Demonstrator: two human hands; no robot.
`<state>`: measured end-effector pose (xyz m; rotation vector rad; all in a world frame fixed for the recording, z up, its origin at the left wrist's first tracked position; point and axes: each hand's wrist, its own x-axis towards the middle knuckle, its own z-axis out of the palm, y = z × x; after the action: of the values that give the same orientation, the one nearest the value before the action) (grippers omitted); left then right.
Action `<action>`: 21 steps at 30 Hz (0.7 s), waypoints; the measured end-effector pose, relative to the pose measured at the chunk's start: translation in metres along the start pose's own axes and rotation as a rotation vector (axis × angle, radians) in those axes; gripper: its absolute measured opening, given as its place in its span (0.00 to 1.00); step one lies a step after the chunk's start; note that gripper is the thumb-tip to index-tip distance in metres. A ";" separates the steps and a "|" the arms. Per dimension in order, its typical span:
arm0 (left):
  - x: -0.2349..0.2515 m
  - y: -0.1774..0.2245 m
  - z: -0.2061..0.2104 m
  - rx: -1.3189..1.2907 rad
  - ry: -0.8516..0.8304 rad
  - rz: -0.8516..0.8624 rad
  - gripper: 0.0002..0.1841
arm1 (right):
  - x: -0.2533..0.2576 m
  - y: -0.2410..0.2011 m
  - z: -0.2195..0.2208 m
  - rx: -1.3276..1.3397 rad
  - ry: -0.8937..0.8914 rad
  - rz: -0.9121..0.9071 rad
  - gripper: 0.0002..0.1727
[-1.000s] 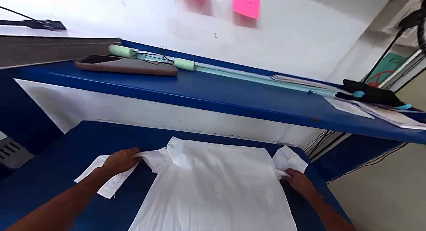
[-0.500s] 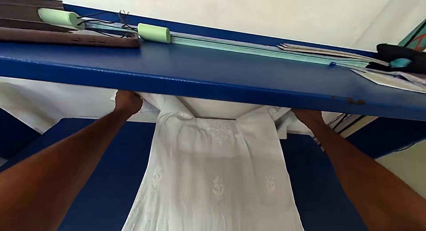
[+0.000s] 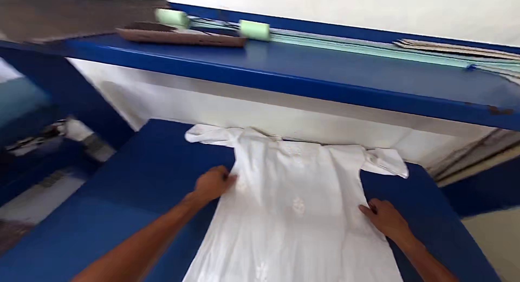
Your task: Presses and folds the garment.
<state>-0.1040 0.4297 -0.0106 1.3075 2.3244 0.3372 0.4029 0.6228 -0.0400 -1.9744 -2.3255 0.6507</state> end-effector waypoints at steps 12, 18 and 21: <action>-0.003 0.005 -0.004 -0.776 -0.058 -0.330 0.23 | -0.007 0.019 -0.009 0.998 0.179 0.288 0.17; -0.010 -0.004 0.027 -0.003 0.251 -0.021 0.20 | -0.021 0.016 0.016 0.193 0.524 0.044 0.14; -0.010 -0.010 0.043 0.177 0.349 0.082 0.20 | -0.025 0.020 0.033 -0.152 0.583 -0.015 0.16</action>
<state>-0.0857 0.4154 -0.0501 1.5354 2.6431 0.4235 0.4170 0.5912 -0.0706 -1.8658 -2.0611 -0.1089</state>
